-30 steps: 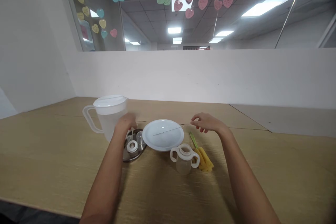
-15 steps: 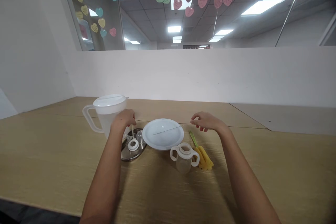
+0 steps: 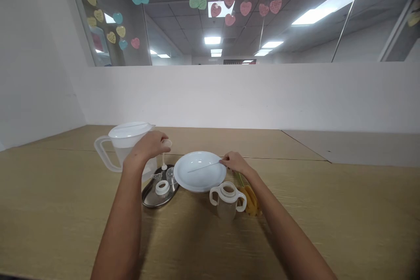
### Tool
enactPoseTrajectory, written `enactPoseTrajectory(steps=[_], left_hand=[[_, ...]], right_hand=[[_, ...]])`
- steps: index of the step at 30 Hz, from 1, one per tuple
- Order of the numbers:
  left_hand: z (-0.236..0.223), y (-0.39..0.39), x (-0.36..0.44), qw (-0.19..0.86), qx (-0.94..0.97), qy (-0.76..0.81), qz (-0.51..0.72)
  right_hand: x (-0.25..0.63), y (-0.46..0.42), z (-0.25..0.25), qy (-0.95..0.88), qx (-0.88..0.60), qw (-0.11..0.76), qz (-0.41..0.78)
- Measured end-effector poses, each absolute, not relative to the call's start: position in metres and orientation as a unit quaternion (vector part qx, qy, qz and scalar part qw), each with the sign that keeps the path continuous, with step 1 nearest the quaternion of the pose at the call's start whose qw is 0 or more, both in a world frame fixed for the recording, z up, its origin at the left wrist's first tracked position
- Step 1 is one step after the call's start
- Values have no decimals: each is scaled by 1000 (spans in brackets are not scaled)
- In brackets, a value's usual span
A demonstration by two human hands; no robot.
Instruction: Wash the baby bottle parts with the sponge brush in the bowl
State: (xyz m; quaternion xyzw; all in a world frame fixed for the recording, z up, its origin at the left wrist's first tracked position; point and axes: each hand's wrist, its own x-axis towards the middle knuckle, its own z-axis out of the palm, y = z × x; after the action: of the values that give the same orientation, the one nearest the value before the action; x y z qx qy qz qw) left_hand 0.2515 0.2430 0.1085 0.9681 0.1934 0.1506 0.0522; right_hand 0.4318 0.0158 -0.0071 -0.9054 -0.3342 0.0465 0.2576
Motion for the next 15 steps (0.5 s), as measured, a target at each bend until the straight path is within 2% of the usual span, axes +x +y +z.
enactPoseTrajectory(steps=[9, 15], left_hand=[[101, 215, 274, 222, 940, 21, 257], [87, 201, 291, 265, 935, 2, 236]], right_hand=[[427, 18, -3, -294, -919, 262, -18], [422, 8, 26, -282, -892, 352, -31]])
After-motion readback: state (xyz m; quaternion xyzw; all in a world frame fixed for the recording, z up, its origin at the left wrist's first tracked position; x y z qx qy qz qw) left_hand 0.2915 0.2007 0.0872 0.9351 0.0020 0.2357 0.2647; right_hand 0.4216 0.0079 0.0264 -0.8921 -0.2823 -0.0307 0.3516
